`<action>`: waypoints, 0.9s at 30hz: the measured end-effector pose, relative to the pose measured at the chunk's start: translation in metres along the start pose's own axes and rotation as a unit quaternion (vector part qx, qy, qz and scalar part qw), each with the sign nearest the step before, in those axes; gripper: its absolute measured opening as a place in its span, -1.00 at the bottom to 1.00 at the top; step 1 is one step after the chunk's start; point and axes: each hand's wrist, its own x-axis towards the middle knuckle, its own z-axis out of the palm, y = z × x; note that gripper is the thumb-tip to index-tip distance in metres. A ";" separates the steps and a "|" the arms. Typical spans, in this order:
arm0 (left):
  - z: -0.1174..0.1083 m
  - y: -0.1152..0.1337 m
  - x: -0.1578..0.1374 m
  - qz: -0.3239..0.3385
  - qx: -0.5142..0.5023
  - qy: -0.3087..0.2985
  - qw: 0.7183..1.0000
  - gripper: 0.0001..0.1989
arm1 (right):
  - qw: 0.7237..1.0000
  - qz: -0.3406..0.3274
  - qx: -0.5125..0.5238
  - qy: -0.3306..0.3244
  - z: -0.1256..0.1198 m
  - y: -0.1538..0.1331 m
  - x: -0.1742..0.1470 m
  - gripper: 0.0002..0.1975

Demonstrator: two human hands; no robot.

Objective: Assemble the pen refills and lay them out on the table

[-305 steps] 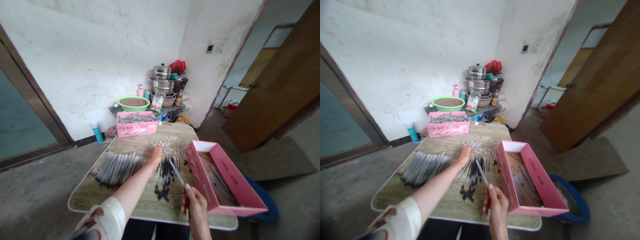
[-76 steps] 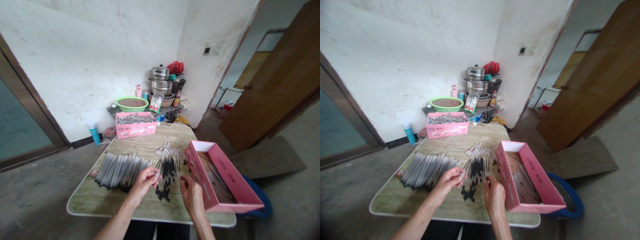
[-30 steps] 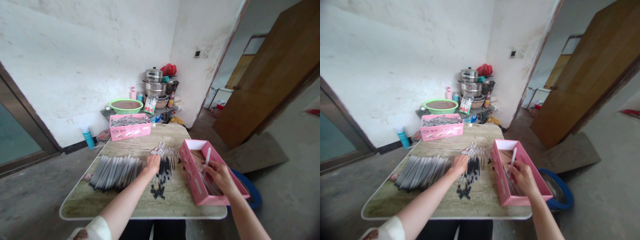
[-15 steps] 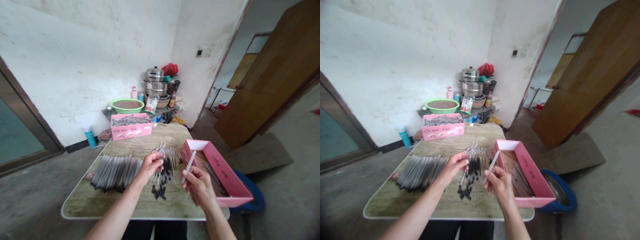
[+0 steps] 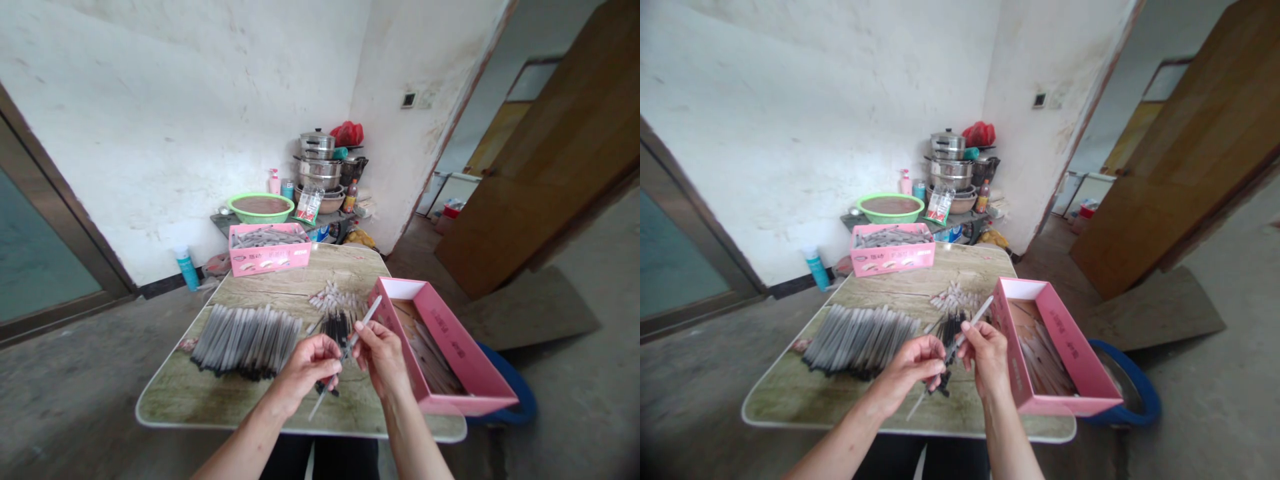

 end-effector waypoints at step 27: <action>-0.010 -0.011 0.011 -0.132 -0.219 0.137 0.957 -0.75 | 0.973 0.223 0.009 -0.060 0.020 0.030 -0.049 -0.50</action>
